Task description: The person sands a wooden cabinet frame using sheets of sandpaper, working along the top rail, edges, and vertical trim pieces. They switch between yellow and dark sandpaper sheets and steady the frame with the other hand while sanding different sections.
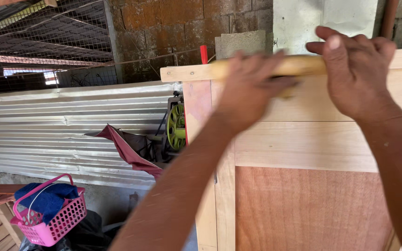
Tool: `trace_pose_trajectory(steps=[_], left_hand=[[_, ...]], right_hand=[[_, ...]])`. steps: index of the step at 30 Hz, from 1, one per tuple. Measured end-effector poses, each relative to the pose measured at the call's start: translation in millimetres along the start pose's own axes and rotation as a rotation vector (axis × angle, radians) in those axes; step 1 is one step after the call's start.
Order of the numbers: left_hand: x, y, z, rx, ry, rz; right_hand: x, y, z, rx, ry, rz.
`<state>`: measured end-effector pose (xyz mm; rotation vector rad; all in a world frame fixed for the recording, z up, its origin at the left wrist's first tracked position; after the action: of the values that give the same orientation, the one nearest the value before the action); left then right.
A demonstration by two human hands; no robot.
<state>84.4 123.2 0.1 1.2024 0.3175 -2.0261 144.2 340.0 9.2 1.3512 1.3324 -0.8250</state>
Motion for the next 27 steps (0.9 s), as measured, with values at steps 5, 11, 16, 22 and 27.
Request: trace_pose_trajectory(steps=[5, 11, 16, 22, 27], left_hand=[[10, -18, 18, 0.003, -0.077, -0.051], [87, 21, 103, -0.096, 0.004, -0.032], [33, 17, 41, -0.007, -0.018, -0.021], [13, -16, 17, 0.011, -0.057, -0.069], [95, 28, 103, -0.060, 0.078, -0.036]], right_hand=[[2, -1, 9, -0.056, -0.072, -0.003], [0, 6, 11, -0.027, 0.082, -0.016], [-3, -1, 14, -0.015, 0.006, 0.034], [7, -8, 1, 0.058, 0.089, -0.064], [14, -15, -7, 0.090, 0.107, -0.077]])
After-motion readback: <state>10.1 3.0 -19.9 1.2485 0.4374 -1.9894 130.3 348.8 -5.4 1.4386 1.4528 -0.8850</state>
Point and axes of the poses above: each hand's wrist, its own x-axis away from the middle knuckle, its own y-axis out of the back of the hand, z = x × y, the point moved 1 cm from there along -x, towards the middle knuckle, and after that the axes turned 2 degrees about y, right-handed, at the moved point
